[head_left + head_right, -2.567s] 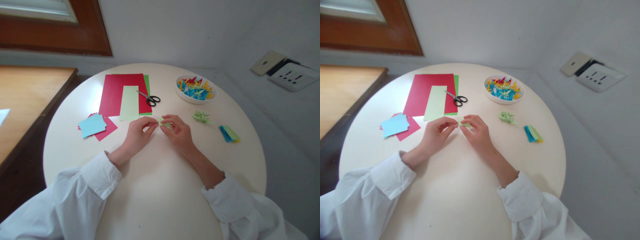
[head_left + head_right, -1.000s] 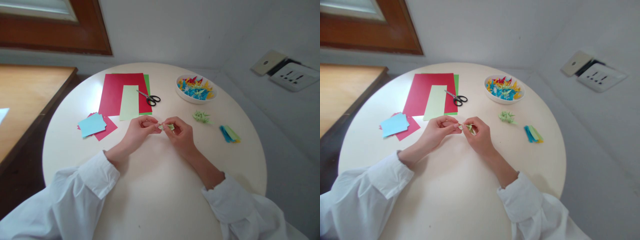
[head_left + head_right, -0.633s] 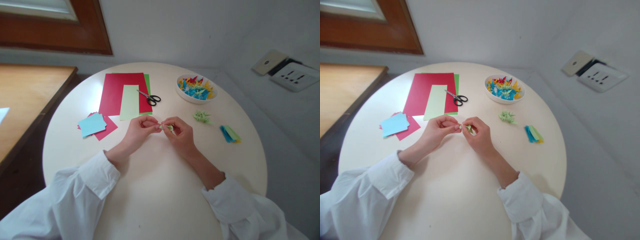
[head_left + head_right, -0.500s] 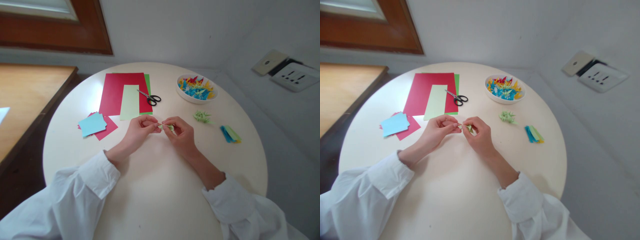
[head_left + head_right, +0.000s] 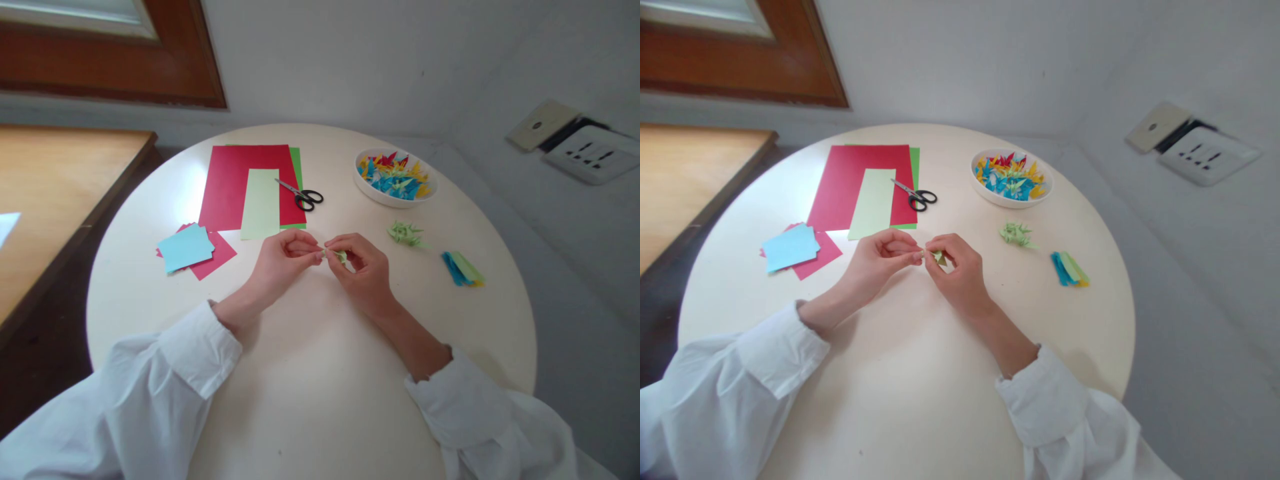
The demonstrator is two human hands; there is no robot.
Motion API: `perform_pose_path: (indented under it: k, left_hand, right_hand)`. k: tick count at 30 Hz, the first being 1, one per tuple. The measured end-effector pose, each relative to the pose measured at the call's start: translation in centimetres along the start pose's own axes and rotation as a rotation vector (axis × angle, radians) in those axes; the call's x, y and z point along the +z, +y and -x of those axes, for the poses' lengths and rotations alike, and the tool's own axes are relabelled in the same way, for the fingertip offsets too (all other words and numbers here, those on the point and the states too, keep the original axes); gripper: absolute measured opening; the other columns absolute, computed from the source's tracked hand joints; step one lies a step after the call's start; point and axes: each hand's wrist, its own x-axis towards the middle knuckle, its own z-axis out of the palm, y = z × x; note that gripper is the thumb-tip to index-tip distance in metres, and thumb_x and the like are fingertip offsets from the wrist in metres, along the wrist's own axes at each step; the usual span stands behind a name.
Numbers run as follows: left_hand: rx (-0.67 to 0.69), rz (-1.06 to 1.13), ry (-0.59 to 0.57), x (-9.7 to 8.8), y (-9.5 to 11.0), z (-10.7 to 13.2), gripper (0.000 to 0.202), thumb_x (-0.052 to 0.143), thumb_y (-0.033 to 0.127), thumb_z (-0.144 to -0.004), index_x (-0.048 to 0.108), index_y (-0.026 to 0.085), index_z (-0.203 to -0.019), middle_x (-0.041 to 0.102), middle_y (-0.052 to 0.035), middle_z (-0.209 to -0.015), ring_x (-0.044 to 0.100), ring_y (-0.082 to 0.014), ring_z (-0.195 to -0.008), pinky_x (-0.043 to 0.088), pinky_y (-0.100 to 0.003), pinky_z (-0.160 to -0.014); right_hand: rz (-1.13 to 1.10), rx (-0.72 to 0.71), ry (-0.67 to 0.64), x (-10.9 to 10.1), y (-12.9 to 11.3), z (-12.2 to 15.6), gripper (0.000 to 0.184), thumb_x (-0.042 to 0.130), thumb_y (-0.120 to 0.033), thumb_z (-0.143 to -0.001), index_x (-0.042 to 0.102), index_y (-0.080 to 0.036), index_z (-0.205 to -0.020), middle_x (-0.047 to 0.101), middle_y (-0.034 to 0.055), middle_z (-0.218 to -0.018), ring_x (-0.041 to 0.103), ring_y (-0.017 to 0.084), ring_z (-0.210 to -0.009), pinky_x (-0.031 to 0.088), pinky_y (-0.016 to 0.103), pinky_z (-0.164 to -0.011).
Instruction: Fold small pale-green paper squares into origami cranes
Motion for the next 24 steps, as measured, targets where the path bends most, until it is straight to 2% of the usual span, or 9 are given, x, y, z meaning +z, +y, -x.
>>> perform_pose_path:
  k: [7,18,24]
  left_hand:
    - [-0.007,0.006,0.02,0.23,0.25,0.19,0.022,0.075,0.019,-0.056,0.058,0.014,-0.07,0.064,0.0012,-0.061,0.063,-0.0126,-0.062,0.05,-0.028,-0.066]
    - [0.007,-0.066,0.044,0.34,0.41,0.32,0.02,0.074,0.022,-0.059,0.059,0.014,-0.068,0.062,0.0013,-0.057,0.061,-0.0134,-0.06,0.047,-0.028,-0.063]
    - [0.005,-0.072,0.022,0.33,0.47,0.31,0.016,0.068,0.025,-0.067,0.06,0.013,-0.072,0.062,0.0005,-0.057,0.059,-0.0113,-0.057,0.047,-0.026,-0.062]
  right_hand:
    - [0.006,-0.028,0.003,0.04,-0.12,0.05,0.006,0.058,-0.016,-0.075,0.06,-0.021,-0.074,0.064,0.0046,-0.082,0.061,0.016,-0.076,0.051,0.029,-0.064]
    - [0.021,-0.043,0.035,0.14,-0.28,0.12,0.007,0.058,-0.014,-0.074,0.059,-0.021,-0.073,0.064,0.0043,-0.082,0.062,0.016,-0.076,0.052,0.03,-0.064]
    - [0.035,-0.06,0.044,0.13,-0.07,0.11,0.007,0.058,-0.014,-0.074,0.06,-0.021,-0.074,0.064,0.0042,-0.081,0.063,0.016,-0.076,0.052,0.029,-0.065]
